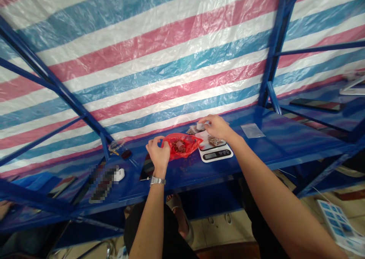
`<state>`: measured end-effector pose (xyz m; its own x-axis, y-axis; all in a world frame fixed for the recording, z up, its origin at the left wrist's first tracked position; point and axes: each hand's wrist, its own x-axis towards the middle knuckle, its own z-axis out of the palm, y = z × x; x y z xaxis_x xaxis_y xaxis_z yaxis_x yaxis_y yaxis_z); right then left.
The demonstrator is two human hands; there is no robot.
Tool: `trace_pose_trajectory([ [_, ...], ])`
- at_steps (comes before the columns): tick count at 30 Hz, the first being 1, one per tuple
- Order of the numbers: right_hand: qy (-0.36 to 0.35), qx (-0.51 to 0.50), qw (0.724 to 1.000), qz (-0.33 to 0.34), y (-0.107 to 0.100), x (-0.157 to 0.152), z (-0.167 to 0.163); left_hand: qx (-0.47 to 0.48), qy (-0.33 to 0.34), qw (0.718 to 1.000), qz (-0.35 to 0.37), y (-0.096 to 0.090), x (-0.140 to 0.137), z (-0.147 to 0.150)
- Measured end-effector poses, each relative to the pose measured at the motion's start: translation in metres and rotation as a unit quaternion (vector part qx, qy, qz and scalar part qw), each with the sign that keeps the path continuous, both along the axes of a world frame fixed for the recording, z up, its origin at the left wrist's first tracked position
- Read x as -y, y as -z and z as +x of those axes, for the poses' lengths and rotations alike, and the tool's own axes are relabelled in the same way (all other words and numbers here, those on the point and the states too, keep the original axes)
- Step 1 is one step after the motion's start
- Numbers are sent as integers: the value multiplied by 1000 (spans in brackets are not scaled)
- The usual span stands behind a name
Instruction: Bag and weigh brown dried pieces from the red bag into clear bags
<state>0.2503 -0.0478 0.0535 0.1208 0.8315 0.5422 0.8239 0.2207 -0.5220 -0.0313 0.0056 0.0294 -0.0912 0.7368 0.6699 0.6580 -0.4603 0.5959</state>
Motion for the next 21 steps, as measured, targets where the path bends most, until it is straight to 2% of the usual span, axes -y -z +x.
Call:
trace_pose_trajectory([
  [3,86,30,995,-43,8,1,15,14,-6,1000,13,-1,2,1],
  [6,121,56,986,-98,17,5,23,28,-9,999,21,-2,4,2],
  [11,121,74,983,-114,31,10,28,40,8,998,39,-3,8,8],
  [16,92,61,982,-151,28,8,29,34,28,997,64,-5,15,18],
  [19,68,81,977,-186,28,8,26,6,53,995,82,-9,21,27],
  [21,71,76,973,-205,30,6,25,-38,92,990,98,-13,24,35],
])
